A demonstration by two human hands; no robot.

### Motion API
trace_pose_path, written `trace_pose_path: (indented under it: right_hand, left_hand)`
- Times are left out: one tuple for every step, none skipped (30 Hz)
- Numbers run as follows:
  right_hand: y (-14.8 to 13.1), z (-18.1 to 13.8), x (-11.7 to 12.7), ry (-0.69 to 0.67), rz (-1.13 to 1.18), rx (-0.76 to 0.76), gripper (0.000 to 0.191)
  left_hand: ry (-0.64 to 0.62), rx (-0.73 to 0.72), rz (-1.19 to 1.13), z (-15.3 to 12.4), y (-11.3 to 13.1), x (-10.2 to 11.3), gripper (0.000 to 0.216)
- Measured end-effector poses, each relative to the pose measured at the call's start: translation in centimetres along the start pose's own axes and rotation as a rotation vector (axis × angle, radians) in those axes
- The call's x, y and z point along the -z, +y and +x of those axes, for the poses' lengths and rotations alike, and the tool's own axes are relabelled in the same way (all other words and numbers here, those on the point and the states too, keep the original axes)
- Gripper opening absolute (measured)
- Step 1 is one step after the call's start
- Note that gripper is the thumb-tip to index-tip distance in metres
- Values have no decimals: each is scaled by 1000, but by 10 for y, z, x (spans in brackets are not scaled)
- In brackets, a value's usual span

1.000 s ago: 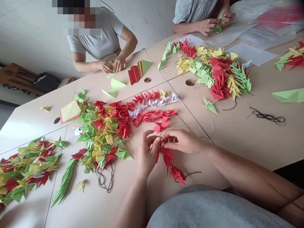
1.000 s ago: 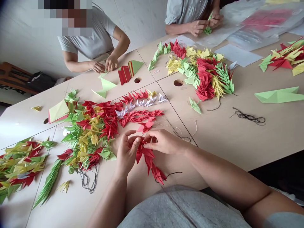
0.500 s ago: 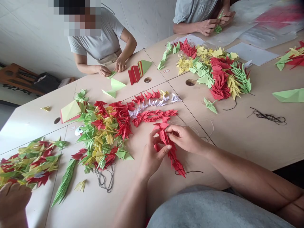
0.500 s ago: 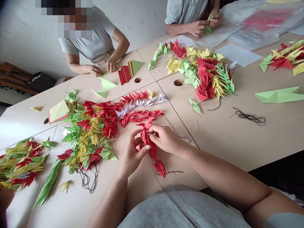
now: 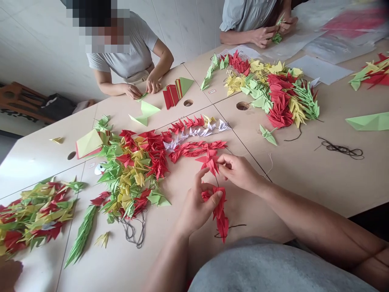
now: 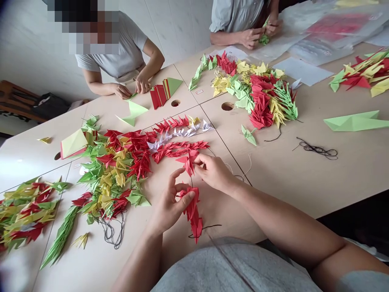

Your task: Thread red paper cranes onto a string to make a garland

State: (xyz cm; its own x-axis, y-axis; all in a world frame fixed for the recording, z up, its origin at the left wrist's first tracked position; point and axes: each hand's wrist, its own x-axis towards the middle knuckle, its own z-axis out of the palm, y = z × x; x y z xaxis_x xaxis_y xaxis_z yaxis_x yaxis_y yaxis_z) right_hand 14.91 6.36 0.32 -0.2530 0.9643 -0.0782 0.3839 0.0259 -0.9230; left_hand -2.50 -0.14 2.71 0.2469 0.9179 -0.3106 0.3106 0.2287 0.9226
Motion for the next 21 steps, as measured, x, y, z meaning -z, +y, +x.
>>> trace_pose_path:
  right_hand:
    - [0,-1,-1,-10,-8,16,15]
    - [-1,-2,-1,-20,-19,35,15]
    - [-1,-3,-2,-28,-32,52,14]
    - [-1,-4,-3,-37,-45,66,13]
    - [-1,-5,-4,-45,-57,78,11]
    - [-1,-5,-4,-53,-64,91,10]
    - [-1,-6,-4,-63,-67,103,9]
    - [-1,-6,-4,-72,-66,115,8]
    - [-2,-6,-4,-81,-62,125,8]
    - [-2,-6,-3,-90,-56,133,9]
    - [-2,-5,-3,-102,-50,135,9]
    - [-3,-5,-2,-114,-45,135,9]
    - [-4,-4,-1,-125,-42,133,9]
    - [-4,-4,0,-138,-40,130,8]
    - [-4,-4,1,-157,-37,128,8]
    - [-5,-4,1,-179,-34,130,8]
    - [-5,-3,2,-200,-31,134,8]
    - [-4,-3,3,-218,-28,140,9]
    - [-4,-3,3,-235,-24,148,9]
    - [-4,-3,3,-246,-20,154,9]
    - [-3,-3,3,-252,-18,159,9]
  left_hand:
    - [42,-17,35,1,-2,0,57]
    - [102,-42,78,2,-5,0,53]
    - [167,-74,126,4,-8,-1,50]
    - [228,-110,178,6,-10,-1,47]
    - [277,-148,230,7,-13,-1,44]
    - [310,-185,276,9,-15,-1,41]
    - [329,-216,314,10,-16,-1,38]
    - [337,-238,340,10,-17,-1,34]
    - [339,-253,356,11,-18,-1,31]
    - [340,-263,361,11,-18,-1,28]
    - [340,-269,358,10,-18,0,26]
    - [337,-274,348,10,-17,0,25]
    - [333,-276,331,10,-17,1,23]
    - [328,-278,309,10,-16,2,23]
    - [326,-278,285,10,-16,2,22]
    - [329,-279,262,10,-15,3,21]
    - [336,-279,241,10,-15,4,20]
    - [342,-273,219,10,-15,5,19]
    - [342,-254,191,11,-15,6,19]
    - [333,-221,148,11,-15,6,19]
    - [320,-181,92,11,-15,7,21]
